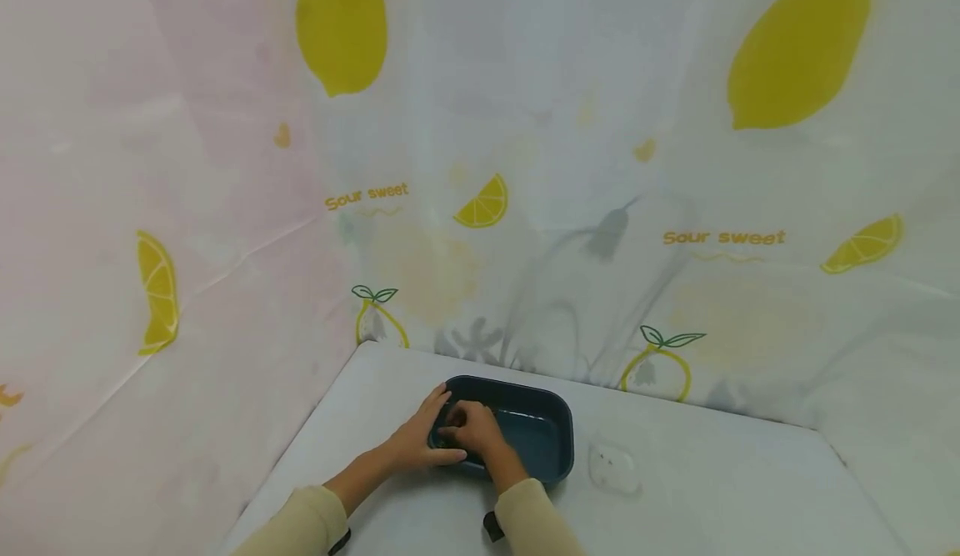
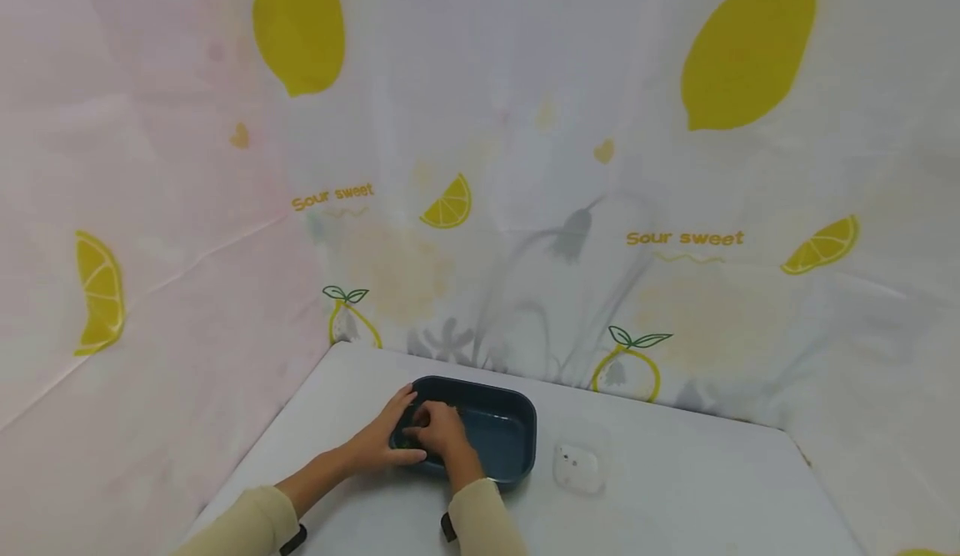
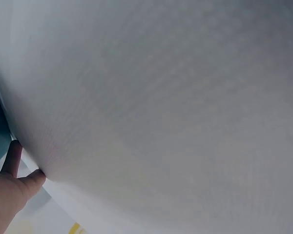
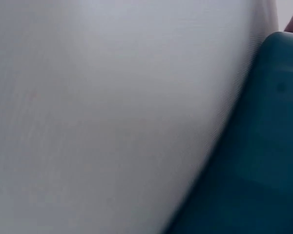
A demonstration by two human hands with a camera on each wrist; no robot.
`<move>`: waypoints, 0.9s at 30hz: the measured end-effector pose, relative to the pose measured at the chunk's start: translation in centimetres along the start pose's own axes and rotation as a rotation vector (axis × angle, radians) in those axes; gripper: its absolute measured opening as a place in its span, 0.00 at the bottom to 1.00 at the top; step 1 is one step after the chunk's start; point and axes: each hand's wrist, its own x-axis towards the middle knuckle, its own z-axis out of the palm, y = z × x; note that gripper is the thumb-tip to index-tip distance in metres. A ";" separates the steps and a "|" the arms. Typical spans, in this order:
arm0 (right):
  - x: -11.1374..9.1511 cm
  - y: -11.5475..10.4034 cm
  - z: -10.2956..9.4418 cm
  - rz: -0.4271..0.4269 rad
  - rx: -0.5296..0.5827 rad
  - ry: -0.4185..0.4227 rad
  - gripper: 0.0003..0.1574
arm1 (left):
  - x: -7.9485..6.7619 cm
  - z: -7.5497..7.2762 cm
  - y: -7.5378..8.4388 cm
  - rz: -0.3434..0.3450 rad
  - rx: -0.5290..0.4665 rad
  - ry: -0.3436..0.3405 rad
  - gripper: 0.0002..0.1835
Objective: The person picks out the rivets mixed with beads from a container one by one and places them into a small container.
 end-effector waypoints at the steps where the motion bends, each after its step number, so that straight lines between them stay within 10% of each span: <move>1: 0.0 -0.1 0.1 -0.001 -0.007 -0.008 0.11 | -0.1 0.0 -0.1 0.000 -0.003 0.000 0.57; 27: 0.6 -0.1 0.3 0.011 -0.049 -0.018 0.03 | -0.1 0.0 0.0 0.005 -0.025 0.013 0.56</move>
